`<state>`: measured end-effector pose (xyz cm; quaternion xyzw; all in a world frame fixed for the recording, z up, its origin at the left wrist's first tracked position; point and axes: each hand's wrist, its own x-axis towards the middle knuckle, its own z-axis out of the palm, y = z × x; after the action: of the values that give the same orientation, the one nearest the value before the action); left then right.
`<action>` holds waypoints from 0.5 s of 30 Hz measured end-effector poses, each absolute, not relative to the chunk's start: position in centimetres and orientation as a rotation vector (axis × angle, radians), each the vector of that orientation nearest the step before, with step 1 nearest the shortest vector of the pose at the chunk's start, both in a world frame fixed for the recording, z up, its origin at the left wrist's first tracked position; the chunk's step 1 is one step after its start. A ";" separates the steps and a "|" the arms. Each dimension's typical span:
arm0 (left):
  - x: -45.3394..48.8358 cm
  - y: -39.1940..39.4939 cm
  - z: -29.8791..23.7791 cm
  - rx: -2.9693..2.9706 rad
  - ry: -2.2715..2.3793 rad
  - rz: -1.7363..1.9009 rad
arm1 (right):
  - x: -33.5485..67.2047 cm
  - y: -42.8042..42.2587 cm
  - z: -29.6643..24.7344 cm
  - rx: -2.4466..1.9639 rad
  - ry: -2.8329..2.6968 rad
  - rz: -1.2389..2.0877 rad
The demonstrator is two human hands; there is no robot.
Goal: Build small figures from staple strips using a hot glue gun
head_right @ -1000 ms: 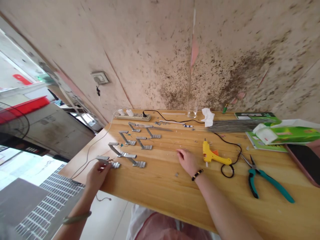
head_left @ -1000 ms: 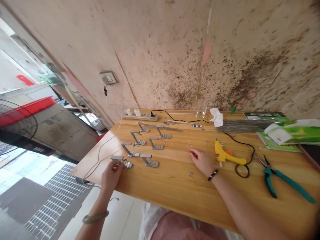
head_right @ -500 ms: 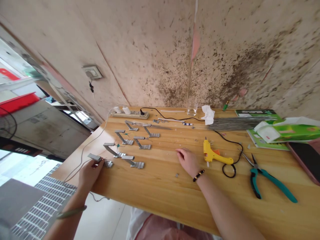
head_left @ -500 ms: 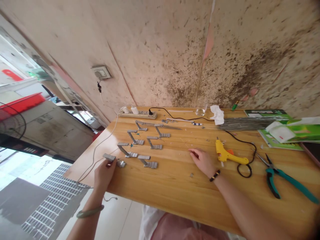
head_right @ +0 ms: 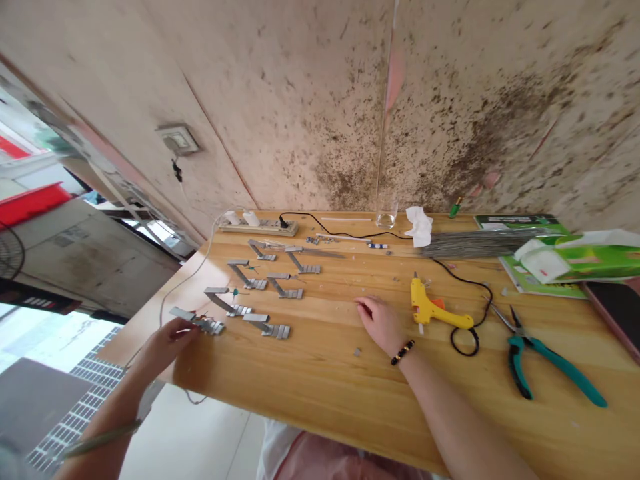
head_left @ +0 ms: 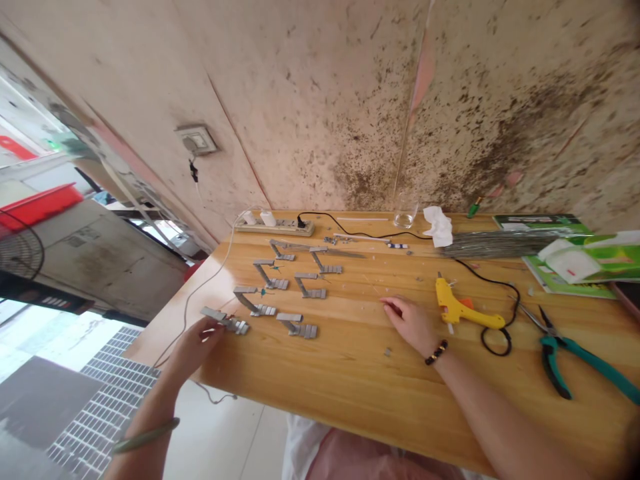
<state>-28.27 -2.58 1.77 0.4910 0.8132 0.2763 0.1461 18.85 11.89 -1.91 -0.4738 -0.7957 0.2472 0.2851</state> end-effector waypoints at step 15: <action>-28.7 -2.8 6.1 1.254 2.946 0.910 | 18.9 11.8 -1.9 -1.253 -2.120 0.658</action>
<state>-28.74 -2.84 6.06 0.3751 0.8812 0.2721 -0.0934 18.87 11.78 -1.90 -0.4700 -0.7955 0.2469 0.2921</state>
